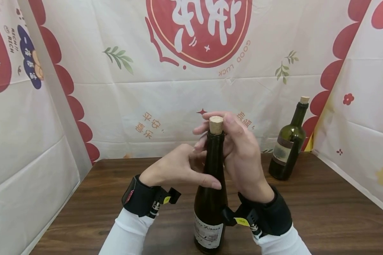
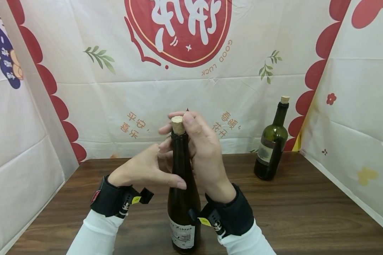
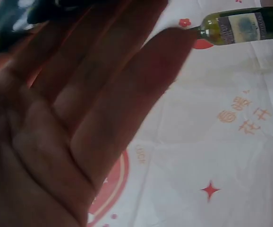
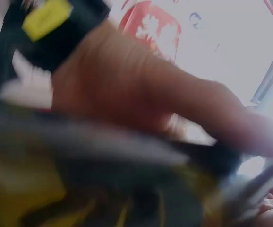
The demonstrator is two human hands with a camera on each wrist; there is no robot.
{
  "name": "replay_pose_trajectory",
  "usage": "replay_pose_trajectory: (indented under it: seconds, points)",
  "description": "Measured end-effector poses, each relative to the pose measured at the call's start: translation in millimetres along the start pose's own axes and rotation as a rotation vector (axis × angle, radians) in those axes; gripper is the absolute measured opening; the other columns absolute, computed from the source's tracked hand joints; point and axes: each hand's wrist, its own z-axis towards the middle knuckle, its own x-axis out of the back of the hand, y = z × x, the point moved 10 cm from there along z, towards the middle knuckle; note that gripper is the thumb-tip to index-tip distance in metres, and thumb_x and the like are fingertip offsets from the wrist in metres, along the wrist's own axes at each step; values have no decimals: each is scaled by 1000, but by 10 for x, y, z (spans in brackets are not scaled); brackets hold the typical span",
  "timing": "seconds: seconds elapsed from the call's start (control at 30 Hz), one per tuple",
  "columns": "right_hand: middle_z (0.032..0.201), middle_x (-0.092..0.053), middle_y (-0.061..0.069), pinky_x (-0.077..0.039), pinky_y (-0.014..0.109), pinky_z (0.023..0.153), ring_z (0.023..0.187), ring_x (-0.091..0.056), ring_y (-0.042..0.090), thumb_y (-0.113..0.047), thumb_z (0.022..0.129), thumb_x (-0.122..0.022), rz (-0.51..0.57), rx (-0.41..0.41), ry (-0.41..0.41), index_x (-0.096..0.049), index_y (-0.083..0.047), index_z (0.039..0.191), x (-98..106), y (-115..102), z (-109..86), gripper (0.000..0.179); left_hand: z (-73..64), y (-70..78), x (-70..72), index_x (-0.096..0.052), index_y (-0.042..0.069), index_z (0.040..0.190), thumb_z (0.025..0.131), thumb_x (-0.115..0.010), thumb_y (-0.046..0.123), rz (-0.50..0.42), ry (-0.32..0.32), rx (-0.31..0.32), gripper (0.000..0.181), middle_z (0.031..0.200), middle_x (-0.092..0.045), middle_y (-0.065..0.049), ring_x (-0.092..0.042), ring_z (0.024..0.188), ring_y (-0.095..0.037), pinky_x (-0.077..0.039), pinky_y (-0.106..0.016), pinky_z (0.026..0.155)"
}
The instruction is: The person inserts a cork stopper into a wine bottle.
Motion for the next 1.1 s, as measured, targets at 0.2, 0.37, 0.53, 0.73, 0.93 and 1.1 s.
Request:
replay_pose_trajectory:
  seconds: [0.2, 0.37, 0.53, 0.73, 0.93, 1.1]
  points:
    - [82, -61, 8, -57, 36, 63, 63, -60, 24, -43, 115, -35, 32, -71, -8, -68, -6, 116, -68, 75, 1, 49, 45, -165, -119, -75, 7, 102, 86, -88, 5, -94, -124, 56, 21, 91, -74, -1, -67, 85, -14, -57, -34, 82]
    - [72, -55, 6, -53, 38, 58, 60, -53, 25, -51, 113, -35, 48, -112, -38, -65, -8, 100, -97, 103, 11, 54, 63, -198, -161, -76, 5, 104, 84, -89, 3, -131, -160, 89, 23, 95, -77, -4, -73, 91, -18, -59, -40, 89]
    - [66, -50, 6, -51, 38, 55, 57, -50, 26, -55, 112, -34, 52, -130, -88, -60, -8, 87, -122, 131, 21, 60, 65, -235, -191, -77, 5, 106, 83, -90, 4, -130, -184, 111, 27, 102, -78, -3, -72, 101, -20, -58, -41, 95]
    - [60, -45, 5, -48, 36, 50, 51, -46, 24, -54, 112, -33, 86, -139, -126, -55, -7, 79, -161, 155, 40, 62, 67, -258, -194, -73, 5, 100, 82, -90, 3, -103, -191, 96, 25, 95, -74, -1, -68, 97, -16, -56, -41, 95]
    - [56, -43, 3, -44, 34, 45, 47, -42, 22, -48, 111, -33, 108, -168, -83, -52, -7, 75, -151, 188, 53, 58, 71, -275, -162, -72, 10, 97, 81, -93, 8, -41, -153, 98, 27, 94, -69, 0, -64, 97, -13, -54, -35, 93]
    - [54, -41, 3, -41, 34, 43, 44, -39, 22, -45, 108, -34, 102, -172, -54, -49, -8, 71, -154, 190, 76, 55, 69, -282, -165, -72, 9, 100, 81, -93, 9, -39, -150, 101, 28, 96, -70, 0, -65, 96, -13, -55, -38, 94]
